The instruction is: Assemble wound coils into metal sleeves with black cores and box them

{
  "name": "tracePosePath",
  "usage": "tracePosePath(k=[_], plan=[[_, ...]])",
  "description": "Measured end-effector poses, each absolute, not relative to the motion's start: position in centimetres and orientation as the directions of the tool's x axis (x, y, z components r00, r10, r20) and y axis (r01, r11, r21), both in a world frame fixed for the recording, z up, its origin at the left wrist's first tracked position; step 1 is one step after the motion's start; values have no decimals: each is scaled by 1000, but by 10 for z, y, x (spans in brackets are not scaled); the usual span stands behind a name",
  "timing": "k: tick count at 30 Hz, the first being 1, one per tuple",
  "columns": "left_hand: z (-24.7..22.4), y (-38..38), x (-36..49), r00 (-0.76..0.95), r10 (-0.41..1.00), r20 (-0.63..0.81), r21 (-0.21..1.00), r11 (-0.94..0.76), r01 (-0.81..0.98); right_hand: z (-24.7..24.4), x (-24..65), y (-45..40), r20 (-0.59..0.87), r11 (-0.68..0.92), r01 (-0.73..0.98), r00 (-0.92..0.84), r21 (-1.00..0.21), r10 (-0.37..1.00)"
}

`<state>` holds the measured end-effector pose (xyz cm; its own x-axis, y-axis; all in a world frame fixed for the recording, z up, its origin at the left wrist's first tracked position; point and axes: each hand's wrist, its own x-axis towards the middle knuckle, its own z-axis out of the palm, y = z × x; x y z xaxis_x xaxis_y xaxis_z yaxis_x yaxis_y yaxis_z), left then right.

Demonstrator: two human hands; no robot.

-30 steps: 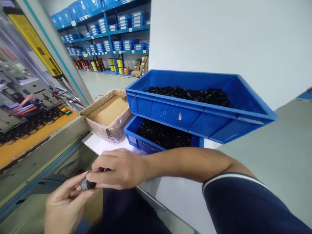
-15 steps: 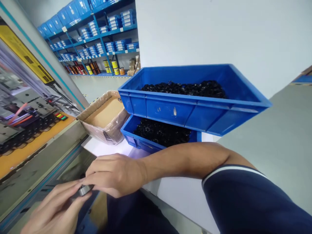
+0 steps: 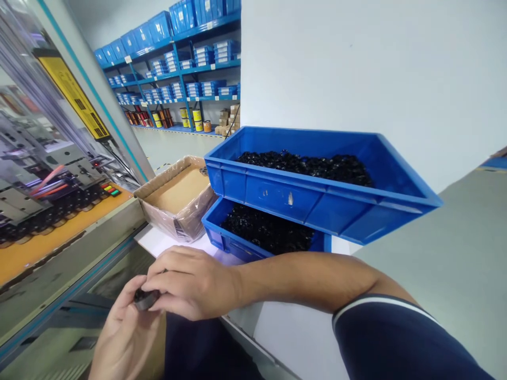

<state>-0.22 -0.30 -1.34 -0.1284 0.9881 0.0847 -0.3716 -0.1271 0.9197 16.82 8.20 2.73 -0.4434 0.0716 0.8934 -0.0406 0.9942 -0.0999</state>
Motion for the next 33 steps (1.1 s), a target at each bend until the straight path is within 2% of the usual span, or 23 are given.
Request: tracePosePath(k=[3, 6, 9, 12, 14, 15, 17, 18, 19, 20, 21, 22, 23, 24, 26, 29, 30, 31, 33], plan=[[-6, -2, -5, -171, 937, 305, 939, -326, -108, 26, 169, 83, 894, 994, -49, -443, -101, 69], [1, -3, -11, -123, 818, 561, 817, -524, 239, 25, 169, 83, 891, 993, -53, -447, -107, 72], [2, -4, -17, -55, 751, 658, 695, -576, 430, 23, 168, 80, 888, 993, -52, -454, -110, 74], [0, -6, -18, -62, 721, 690, 651, -580, 489, 18, 167, 76, 868, 988, -59, -487, -140, 95], [-1, -5, -19, -60, 717, 694, 641, -578, 505, 16, 166, 76, 839, 967, -63, -514, -245, 179], [-1, -5, -21, -60, 718, 694, 638, -573, 515, 16, 166, 78, 806, 935, -56, -526, -351, 271], [0, -2, -29, -87, 718, 691, 633, -543, 551, 21, 168, 85, 631, 776, -42, -609, -630, 480], [1, 0, -35, -108, 710, 696, 626, -526, 576, 25, 170, 89, 480, 663, -35, -718, -748, 504], [2, 1, -43, -129, 702, 701, 614, -502, 609, 29, 172, 94, 303, 564, -13, -853, -826, 425], [4, 4, -53, -147, 691, 708, 595, -472, 650, 34, 174, 97, 126, 521, 33, -956, -853, 266], [7, 6, -64, -163, 684, 711, 570, -426, 702, 38, 176, 99, -14, 569, 74, -994, -819, 110], [11, 9, -77, -176, 681, 711, 541, -369, 756, 39, 178, 99, -116, 670, 99, -993, -736, 19], [15, 12, -91, -197, 679, 708, 512, -301, 805, 39, 179, 97, -166, 776, 135, -985, -616, 39], [21, 16, -107, -224, 673, 704, 486, -228, 843, 38, 180, 95, -148, 861, 176, -982, -477, 119], [34, 24, -141, -290, 653, 700, 460, -101, 882, 31, 181, 90, 36, 949, 239, -967, -203, 251], [56, 38, -195, -373, 625, 686, 456, 31, 889, 23, 188, 99, 315, 960, 256, -926, 112, 210], [62, 42, -211, -388, 633, 670, 457, 60, 887, 22, 192, 106, 369, 940, 302, -901, 157, 227], [68, 47, -226, -401, 641, 655, 462, 80, 883, 22, 198, 116, 381, 913, 385, -871, 136, 310], [76, 55, -251, -422, 658, 624, 485, 97, 869, 22, 210, 137, 289, 819, 573, -787, 15, 545]])
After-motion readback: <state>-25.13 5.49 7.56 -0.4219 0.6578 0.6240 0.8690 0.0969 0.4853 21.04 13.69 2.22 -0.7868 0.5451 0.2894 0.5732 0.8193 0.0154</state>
